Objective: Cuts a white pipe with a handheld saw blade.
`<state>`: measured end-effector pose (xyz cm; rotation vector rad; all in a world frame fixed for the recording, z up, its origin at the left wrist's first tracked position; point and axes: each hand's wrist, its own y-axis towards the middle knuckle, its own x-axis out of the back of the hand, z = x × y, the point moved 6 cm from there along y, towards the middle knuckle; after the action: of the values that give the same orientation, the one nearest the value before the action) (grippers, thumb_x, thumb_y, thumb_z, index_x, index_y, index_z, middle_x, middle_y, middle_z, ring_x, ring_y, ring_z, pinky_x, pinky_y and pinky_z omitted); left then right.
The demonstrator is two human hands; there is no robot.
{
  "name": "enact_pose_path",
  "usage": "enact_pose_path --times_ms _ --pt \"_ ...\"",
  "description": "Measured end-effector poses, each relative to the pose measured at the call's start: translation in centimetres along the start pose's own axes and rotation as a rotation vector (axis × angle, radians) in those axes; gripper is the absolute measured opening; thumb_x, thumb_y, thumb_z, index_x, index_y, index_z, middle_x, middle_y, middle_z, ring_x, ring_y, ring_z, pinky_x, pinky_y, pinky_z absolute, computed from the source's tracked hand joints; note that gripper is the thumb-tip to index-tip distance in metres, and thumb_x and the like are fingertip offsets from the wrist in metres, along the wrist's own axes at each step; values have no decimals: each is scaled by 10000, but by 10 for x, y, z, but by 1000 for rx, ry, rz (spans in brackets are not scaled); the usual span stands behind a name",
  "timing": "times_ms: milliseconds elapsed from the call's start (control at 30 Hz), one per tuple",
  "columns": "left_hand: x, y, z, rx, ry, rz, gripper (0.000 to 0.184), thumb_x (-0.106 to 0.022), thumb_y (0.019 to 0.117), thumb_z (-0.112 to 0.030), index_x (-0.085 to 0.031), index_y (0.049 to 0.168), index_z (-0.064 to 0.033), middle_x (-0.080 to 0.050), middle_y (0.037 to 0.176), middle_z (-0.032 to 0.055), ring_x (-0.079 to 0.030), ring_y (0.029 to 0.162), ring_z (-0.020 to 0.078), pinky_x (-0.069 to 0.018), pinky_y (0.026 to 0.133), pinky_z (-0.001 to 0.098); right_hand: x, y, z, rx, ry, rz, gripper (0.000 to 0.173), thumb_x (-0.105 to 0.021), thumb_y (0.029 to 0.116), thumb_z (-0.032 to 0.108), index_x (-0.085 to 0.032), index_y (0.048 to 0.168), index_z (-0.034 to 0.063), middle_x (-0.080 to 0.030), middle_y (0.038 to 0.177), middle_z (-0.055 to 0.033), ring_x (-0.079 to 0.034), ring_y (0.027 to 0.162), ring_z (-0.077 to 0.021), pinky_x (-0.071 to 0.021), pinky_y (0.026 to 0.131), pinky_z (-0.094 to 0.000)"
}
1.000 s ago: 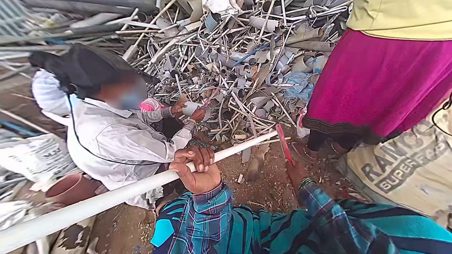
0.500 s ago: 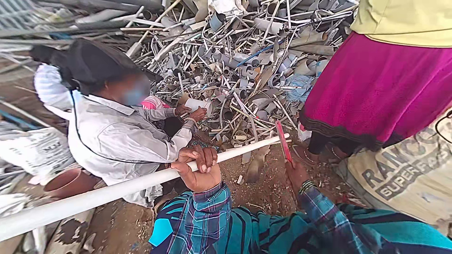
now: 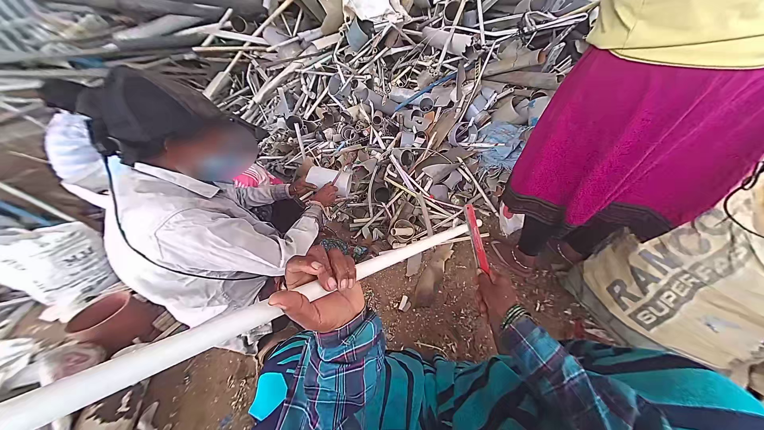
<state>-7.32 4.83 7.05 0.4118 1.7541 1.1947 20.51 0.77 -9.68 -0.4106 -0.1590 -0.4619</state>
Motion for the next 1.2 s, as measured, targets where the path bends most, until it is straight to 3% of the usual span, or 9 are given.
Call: enact_pose_path --times_ms 200,467,700,767,833,900,967,1033,1200 --pt "1 -1 3 -66 68 22 376 -593 986 -468 -727 921 -123 -684 748 -39 -614 584 45 -502 534 196 -47 -67 20 461 -359 254 367 -421 1098 219 -635 1134 -78 -606 726 -140 -597 615 -247 -521 640 -438" --pt "-1 -2 -2 -16 24 -73 470 -554 978 -542 -720 888 -112 -663 692 -19 -600 531 88 -504 508 229 1 16 -6 31 -161 11 392 -351 1139 256 -568 1187 -67 -549 716 -95 -547 531 -168 -510 556 -339" --pt "19 -12 13 -60 159 -76 516 -383 1052 -544 -649 863 -143 -589 674 -52 -541 515 78 -482 494 219 -48 -69 29 549 -413 278 374 -430 1089 193 -623 1203 -106 -672 888 -269 -665 827 -395 -521 801 -545" --pt "6 -8 7 -35 228 -56 516 -312 1089 -480 -615 848 -138 -582 671 -59 -557 525 73 -498 505 209 -36 -45 23 429 -419 235 389 -403 1107 197 -603 1233 -112 -673 981 -295 -668 928 -415 -507 876 -556" --pt "-33 1 1 50 368 -228 480 -277 1102 -329 -517 749 -110 -542 557 -59 -548 442 53 -487 467 171 -17 -7 4 194 -295 166 405 -354 1130 217 -571 1265 -97 -648 1021 -257 -655 911 -349 -515 873 -504" --pt "-61 6 0 120 445 -389 458 -283 1078 -273 -460 707 -71 -469 501 -42 -493 392 59 -460 451 160 -1 18 -15 21 -144 101 397 -312 1141 243 -538 1273 -55 -594 922 -163 -600 715 -237 -528 708 -406" --pt "-39 0 0 54 344 -297 449 -302 1075 -291 -505 741 -72 -523 549 -22 -527 431 83 -482 465 190 0 15 -14 -15 -79 92 391 -310 1144 262 -533 1253 -40 -551 832 -112 -560 620 -190 -514 623 -356" --pt "6 -7 4 -42 268 -39 489 -295 1097 -453 -598 887 -133 -579 685 -55 -556 533 71 -493 513 202 -16 -13 5 131 -174 180 391 -333 1138 240 -555 1237 -66 -589 859 -157 -592 690 -235 -523 701 -397" --pt "16 -11 10 -104 221 -61 526 -370 1050 -565 -642 872 -150 -563 662 -66 -523 507 64 -474 490 208 -47 -72 31 523 -405 337 372 -413 1100 188 -614 1210 -105 -663 896 -265 -651 826 -383 -512 805 -534"
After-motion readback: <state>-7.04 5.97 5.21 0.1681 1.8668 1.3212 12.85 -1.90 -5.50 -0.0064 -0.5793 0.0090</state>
